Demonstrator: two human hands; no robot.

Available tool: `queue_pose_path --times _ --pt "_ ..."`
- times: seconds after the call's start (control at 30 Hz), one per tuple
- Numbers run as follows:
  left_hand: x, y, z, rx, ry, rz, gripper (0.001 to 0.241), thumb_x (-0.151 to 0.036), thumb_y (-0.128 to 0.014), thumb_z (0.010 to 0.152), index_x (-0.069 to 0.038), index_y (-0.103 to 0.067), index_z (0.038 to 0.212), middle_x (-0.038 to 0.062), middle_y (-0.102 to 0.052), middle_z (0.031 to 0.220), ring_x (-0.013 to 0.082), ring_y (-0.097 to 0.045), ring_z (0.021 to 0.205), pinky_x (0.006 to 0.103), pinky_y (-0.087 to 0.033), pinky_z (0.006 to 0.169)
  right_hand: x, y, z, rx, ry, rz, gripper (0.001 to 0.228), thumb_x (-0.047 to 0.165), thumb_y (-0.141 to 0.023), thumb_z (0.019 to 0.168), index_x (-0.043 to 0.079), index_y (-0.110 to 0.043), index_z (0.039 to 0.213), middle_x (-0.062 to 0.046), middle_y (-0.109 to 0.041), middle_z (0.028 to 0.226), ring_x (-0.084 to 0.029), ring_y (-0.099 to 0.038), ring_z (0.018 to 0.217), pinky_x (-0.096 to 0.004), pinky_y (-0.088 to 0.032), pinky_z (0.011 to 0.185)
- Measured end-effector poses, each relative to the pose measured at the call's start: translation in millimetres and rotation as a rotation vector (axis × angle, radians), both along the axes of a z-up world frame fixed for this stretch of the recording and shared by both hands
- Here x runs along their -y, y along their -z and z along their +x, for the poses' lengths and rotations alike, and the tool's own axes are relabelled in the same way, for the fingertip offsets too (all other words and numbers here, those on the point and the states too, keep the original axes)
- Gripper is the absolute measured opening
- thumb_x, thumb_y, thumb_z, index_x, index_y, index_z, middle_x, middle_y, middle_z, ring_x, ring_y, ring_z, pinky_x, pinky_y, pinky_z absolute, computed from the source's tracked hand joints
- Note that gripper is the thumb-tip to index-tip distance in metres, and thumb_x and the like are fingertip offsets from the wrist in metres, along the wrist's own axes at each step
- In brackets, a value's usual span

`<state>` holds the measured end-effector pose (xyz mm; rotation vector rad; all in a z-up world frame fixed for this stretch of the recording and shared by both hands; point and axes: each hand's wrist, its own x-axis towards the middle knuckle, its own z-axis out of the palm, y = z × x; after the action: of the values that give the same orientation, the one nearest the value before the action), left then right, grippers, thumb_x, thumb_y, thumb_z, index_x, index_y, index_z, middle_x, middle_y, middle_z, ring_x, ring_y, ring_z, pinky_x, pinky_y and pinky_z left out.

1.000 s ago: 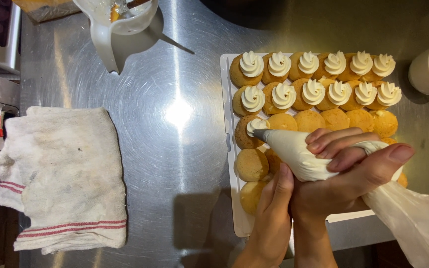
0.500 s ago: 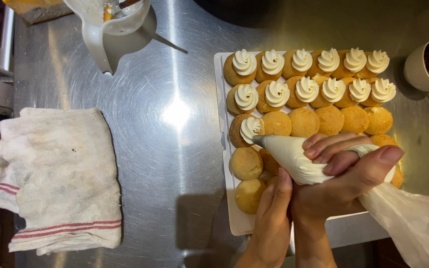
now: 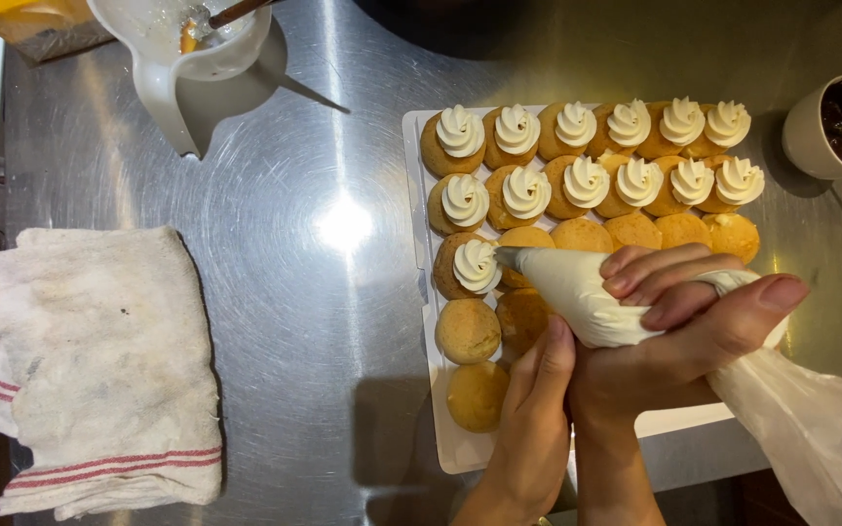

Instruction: The person arranges small pastries on a tray and uses a piping bag to fill each one with cream.

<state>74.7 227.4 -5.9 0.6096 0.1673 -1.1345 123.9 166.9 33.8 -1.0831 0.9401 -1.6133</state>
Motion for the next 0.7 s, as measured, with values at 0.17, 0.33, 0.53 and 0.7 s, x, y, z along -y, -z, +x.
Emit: queue_pose_path --times 0.17,0.33,0.53,0.7 --pt "2 -11 10 0.121 -0.007 0.054 0.052 -0.042 -0.053 0.117 -0.006 -0.072 0.149 0.008 -0.075 0.151 0.0139 -0.063 0.145 0.0315 -0.05 0.127 14 -9 -3 0.187 -0.075 -0.002 0.061 0.06 -0.064 0.095 0.019 -0.033 0.062 -0.002 -0.038 0.059 -0.019 -0.047 0.055 -0.038 -0.052 0.07" --pt "16 0 -12 0.122 0.085 -0.057 0.035 -0.042 -0.056 0.123 -0.01 -0.069 0.121 0.002 -0.071 0.123 0.0109 -0.063 0.128 0.029 -0.053 0.115 31 -7 -23 0.064 0.055 -0.107 0.06 0.062 -0.07 0.096 0.018 -0.037 0.071 -0.002 -0.037 0.068 -0.021 -0.05 0.061 -0.039 -0.059 0.072" --pt "31 -7 -16 -0.049 0.199 0.185 0.06 -0.048 -0.056 0.111 -0.009 -0.076 0.153 0.006 -0.078 0.158 0.0088 -0.065 0.149 0.0255 -0.052 0.125 35 2 -29 -0.096 0.059 -0.079 0.063 0.068 -0.058 0.102 0.018 -0.039 0.069 -0.005 -0.047 0.062 -0.019 -0.048 0.056 -0.034 -0.056 0.069" --pt "36 4 -22 -0.11 0.092 0.001 0.061 -0.044 -0.053 0.116 -0.002 -0.07 0.157 0.011 -0.074 0.158 0.0134 -0.065 0.147 0.0273 -0.052 0.125 41 5 -29 -0.043 0.024 -0.002 0.065 0.07 -0.064 0.095 0.019 -0.038 0.066 -0.003 -0.046 0.06 -0.019 -0.048 0.055 -0.034 -0.055 0.068"
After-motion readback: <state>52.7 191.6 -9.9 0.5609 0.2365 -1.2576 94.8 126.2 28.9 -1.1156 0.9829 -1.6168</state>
